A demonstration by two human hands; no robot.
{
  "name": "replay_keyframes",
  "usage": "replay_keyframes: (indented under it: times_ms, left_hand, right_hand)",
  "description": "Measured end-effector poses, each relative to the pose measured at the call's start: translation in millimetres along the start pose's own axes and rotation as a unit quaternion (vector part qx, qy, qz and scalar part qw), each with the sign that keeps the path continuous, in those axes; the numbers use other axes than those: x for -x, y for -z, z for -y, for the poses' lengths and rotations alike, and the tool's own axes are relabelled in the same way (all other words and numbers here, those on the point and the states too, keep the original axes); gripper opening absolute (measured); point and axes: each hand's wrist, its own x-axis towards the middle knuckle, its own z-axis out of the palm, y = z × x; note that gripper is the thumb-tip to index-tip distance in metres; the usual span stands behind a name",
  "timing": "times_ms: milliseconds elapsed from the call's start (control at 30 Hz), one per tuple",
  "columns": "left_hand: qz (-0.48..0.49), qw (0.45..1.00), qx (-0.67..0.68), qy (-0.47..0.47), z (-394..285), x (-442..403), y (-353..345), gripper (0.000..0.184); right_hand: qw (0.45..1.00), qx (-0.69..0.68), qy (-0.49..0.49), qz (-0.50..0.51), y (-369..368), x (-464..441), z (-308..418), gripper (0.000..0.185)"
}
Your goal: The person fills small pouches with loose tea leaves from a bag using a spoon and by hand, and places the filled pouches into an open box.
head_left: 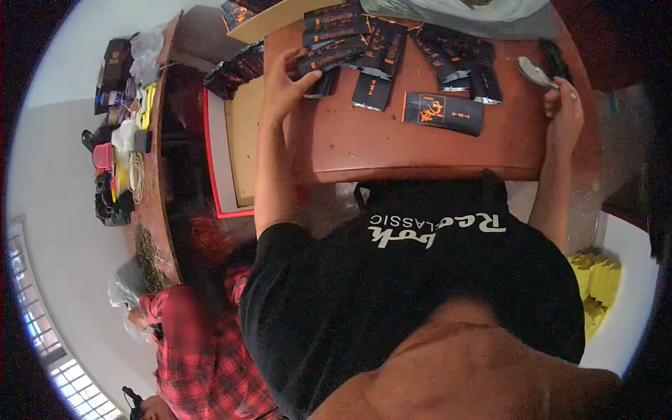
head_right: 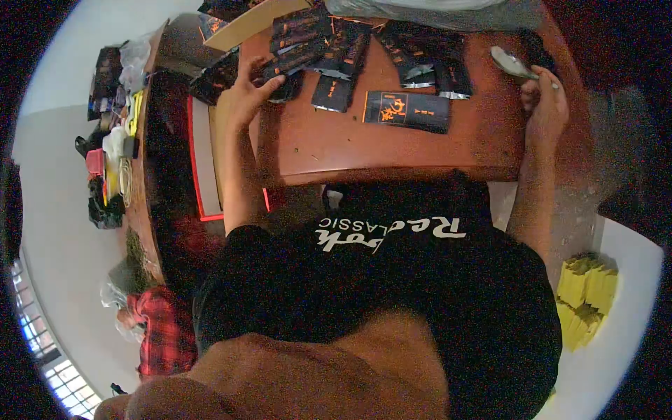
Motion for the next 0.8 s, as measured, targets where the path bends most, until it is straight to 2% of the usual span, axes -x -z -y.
replay_keyframes:
  times_ms: [100, 200, 233, 333, 467, 500, 633, 733, 767, 800]
  left_hand:
    - [-0.03, 0.998, 0.05, 0.037, -18.9, 5.2, -0.9, 0.071]
    - [-0.074, 0.986, -0.104, -0.106, -14.7, 1.3, 11.6, 0.066]
    - [-0.065, 0.994, -0.078, -0.038, -18.3, 4.0, 14.8, 0.065]
    - [-0.045, 0.986, 0.112, -0.111, -51.3, 19.2, 23.2, 0.068]
    - [-0.055, 0.982, 0.106, -0.149, -82.7, 44.0, 34.2, 0.06]
    - [-0.053, 0.979, 0.081, -0.177, -84.6, 47.0, 35.5, 0.059]
    - [0.02, 0.997, 0.021, -0.072, -108.1, 73.3, 34.8, 0.059]
    - [0.033, 0.972, -0.186, -0.138, -116.0, 80.5, 29.1, 0.06]
    - [0.022, 0.954, -0.236, -0.183, -115.0, 80.4, 25.0, 0.061]
    - [0.022, 0.953, -0.239, -0.185, -113.7, 81.7, 20.8, 0.061]
  right_hand:
    - [1.0, -0.014, -0.004, 0.006, 1.6, 1.0, 0.8, 0.027]
    - [0.999, -0.04, -0.017, 0.008, 3.0, -0.3, -1.5, 0.026]
    - [0.998, -0.051, -0.024, 0.009, 1.8, -0.9, -8.0, 0.026]
    - [0.997, -0.074, -0.011, 0.009, -0.2, 2.8, -5.0, 0.026]
    - [0.992, -0.119, -0.001, 0.035, 4.0, 1.6, -12.0, 0.027]
    - [0.991, -0.128, 0.002, 0.041, 4.5, 1.9, -12.7, 0.027]
    - [0.989, -0.137, -0.013, 0.051, 7.3, -0.7, -19.5, 0.027]
    - [0.987, -0.147, 0.017, 0.057, 5.7, 3.1, -17.2, 0.027]
    - [0.986, -0.153, 0.015, 0.059, 5.9, 3.1, -17.8, 0.027]
    - [0.986, -0.158, 0.013, 0.06, 6.0, 1.9, -18.4, 0.027]
